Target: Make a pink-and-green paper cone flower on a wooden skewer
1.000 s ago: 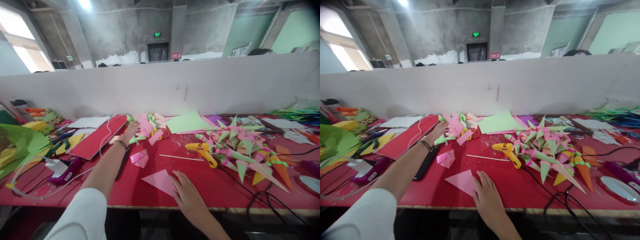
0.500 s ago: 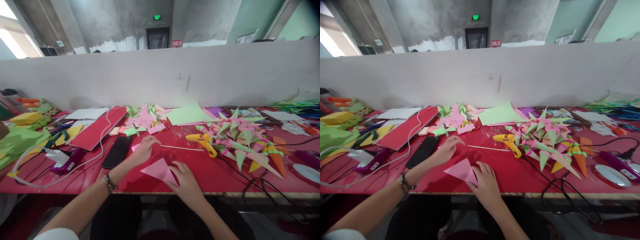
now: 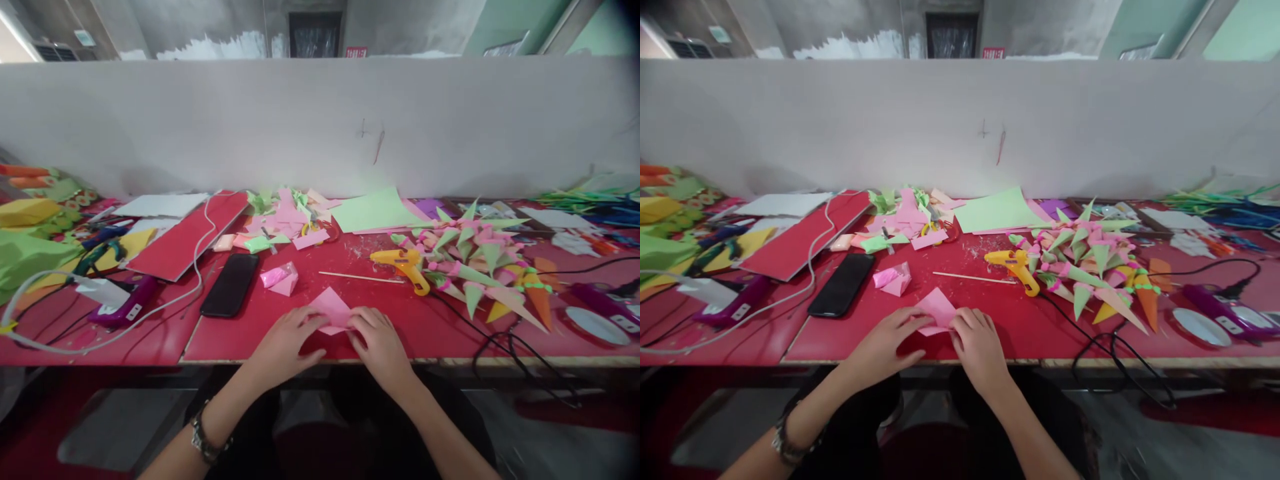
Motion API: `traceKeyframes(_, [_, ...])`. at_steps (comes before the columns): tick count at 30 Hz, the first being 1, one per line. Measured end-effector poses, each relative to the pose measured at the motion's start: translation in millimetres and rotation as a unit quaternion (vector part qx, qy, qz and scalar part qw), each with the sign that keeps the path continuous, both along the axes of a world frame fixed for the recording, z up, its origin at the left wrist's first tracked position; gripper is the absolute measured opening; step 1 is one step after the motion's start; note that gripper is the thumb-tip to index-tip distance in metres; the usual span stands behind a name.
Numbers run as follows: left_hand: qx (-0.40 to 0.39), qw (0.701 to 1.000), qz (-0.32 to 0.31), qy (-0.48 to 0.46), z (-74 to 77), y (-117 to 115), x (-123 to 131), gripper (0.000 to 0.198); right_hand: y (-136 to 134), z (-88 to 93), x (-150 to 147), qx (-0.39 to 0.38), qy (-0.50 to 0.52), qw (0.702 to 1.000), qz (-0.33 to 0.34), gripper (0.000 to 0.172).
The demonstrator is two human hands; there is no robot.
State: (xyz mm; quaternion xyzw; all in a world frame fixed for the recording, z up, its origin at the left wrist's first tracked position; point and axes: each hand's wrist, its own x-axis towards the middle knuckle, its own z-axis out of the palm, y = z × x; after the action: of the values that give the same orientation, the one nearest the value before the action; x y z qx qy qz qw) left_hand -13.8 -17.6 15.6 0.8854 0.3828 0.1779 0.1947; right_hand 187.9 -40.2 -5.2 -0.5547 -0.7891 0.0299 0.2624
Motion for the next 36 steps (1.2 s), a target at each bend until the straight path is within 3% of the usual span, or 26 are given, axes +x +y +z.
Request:
traceKeyframes(6, [0.079,0.987,0.031,0.138,-13.5,-6,16,0.033,-13,2.9,-1,0.054,-0.085,0.994,0.048,0.034])
traceKeyframes(11, [0.095,0.971,0.075,0.208,-2.8,-19,36,0.029,-15,5.8,-8,0.096,-0.116,0.986,0.073,0.018])
traceKeyframes(16, [0.096,0.986,0.021,0.136,1.2,-17,27,0.051,-12,1.2,12,0.042,-0.034,0.995,0.089,0.02])
traceKeyframes(22, [0.081,0.983,-0.083,0.142,-7.6,-11,6,0.069,-6,-6.4,44,-0.074,0.127,0.981,0.127,0.023])
traceKeyframes(25, [0.084,0.98,-0.086,0.157,-8.5,-10,6,0.061,-2,-5.6,49,-0.09,0.112,0.982,0.124,0.022])
traceKeyframes(30, [0.106,0.979,-0.064,0.161,-6.6,-12,12,0.035,-6,-1.4,49,-0.053,0.025,0.99,0.129,0.021])
traceKeyframes(36, [0.114,0.989,0.015,0.094,-13.8,-16,9,0.018,-7,1.5,47,-0.096,0.074,0.985,0.126,0.019])
